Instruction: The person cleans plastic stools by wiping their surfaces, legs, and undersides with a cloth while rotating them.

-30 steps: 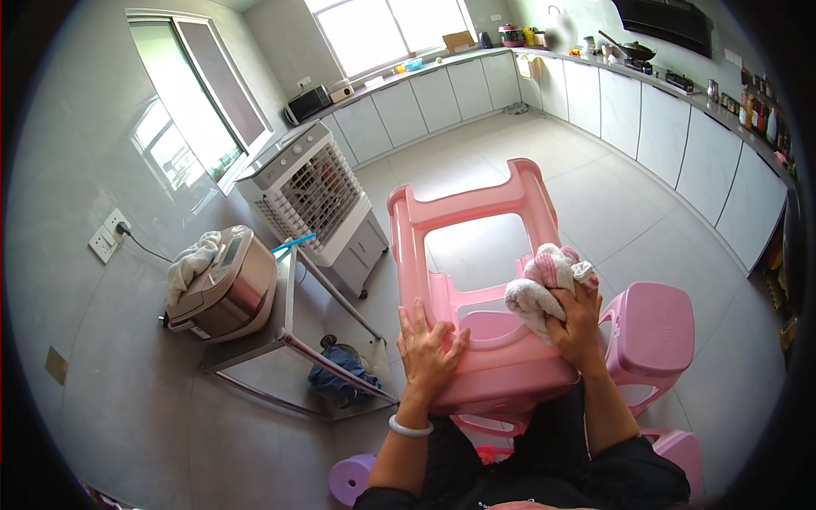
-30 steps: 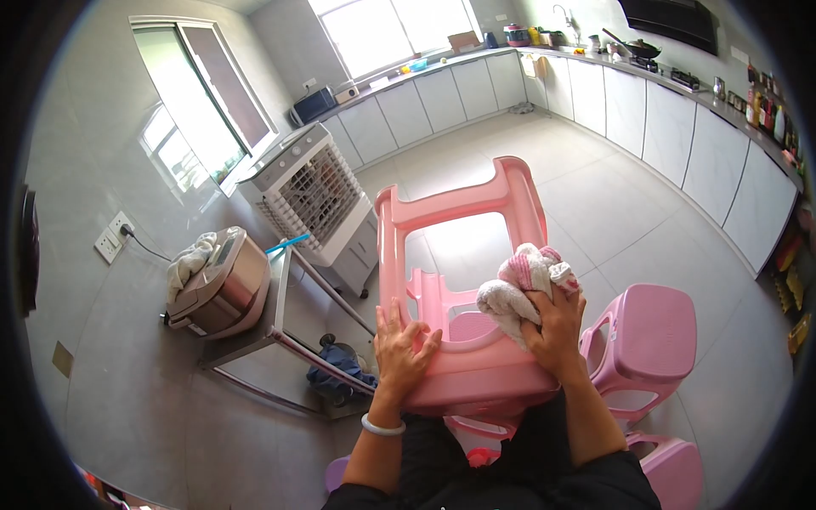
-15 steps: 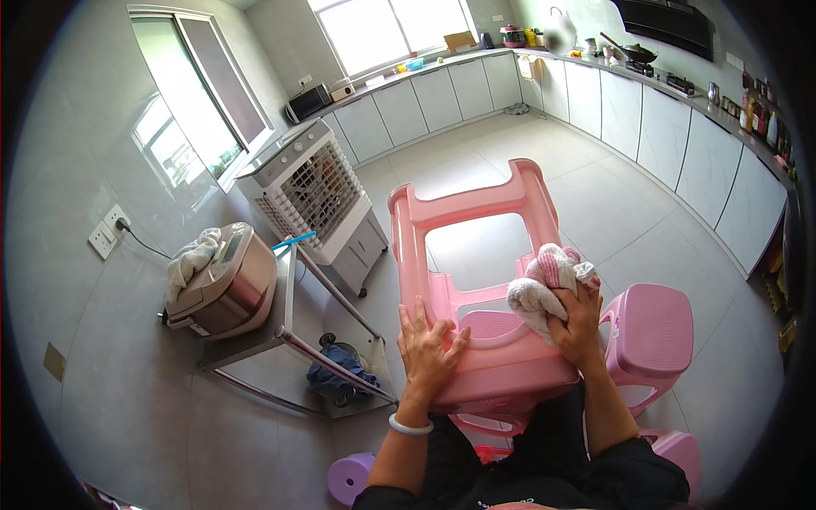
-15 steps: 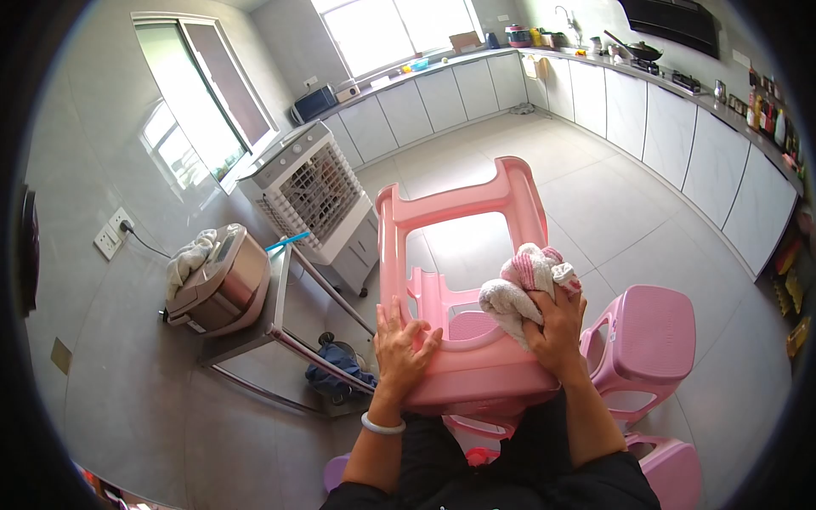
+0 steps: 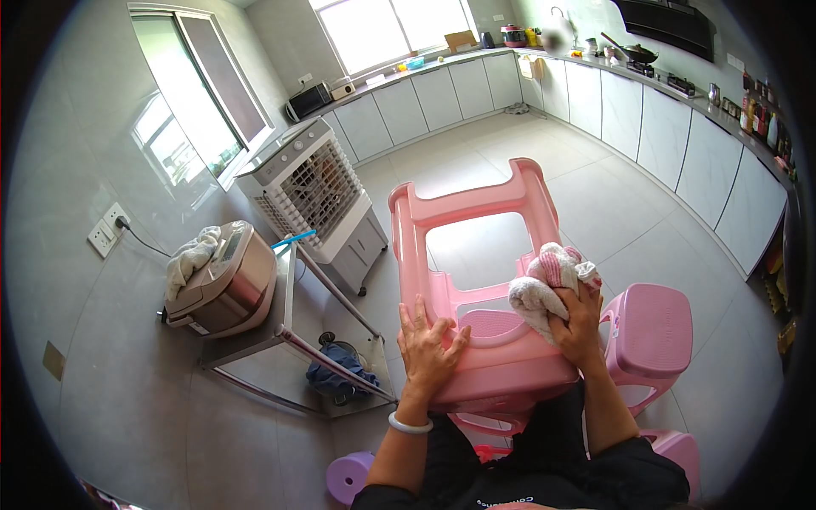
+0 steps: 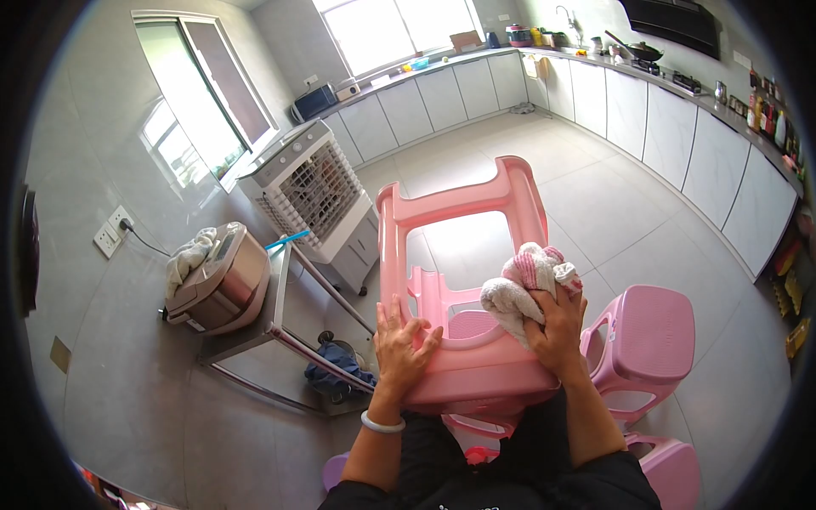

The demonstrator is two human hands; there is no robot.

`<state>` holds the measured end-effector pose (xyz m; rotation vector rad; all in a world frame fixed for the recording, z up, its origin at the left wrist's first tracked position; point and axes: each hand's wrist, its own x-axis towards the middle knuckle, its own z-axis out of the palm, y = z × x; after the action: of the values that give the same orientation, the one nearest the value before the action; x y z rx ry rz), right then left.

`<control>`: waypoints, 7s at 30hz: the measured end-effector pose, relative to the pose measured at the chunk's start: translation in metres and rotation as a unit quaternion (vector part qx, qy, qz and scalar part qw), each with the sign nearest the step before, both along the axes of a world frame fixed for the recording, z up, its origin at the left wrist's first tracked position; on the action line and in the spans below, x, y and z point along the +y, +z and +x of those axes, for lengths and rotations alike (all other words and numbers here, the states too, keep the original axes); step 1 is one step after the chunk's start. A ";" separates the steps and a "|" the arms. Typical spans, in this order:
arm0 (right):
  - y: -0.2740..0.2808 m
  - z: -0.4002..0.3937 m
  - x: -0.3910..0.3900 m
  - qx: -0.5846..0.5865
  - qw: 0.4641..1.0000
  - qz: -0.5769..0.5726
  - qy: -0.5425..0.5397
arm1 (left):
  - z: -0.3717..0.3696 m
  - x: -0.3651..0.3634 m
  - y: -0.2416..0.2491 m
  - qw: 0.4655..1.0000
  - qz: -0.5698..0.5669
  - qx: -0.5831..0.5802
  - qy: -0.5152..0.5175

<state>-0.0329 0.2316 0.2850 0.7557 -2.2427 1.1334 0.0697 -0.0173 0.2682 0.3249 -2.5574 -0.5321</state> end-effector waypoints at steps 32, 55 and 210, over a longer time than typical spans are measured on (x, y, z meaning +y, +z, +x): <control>0.007 0.093 -0.055 0.085 0.910 0.167 0.371 | 0.002 -0.037 0.001 0.962 0.214 0.011 -0.169; -0.119 0.001 0.038 -0.387 0.658 -0.618 0.188 | 0.003 0.023 0.002 0.994 -0.101 -0.038 -0.027; 0.021 0.052 -0.127 0.217 0.859 0.213 0.411 | 0.050 -0.036 -0.051 0.665 0.671 0.159 -0.288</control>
<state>0.0191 0.1043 0.3062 2.0596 -1.7882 0.6463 0.1194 -0.0533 0.2175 -0.1520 -1.3798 -2.4081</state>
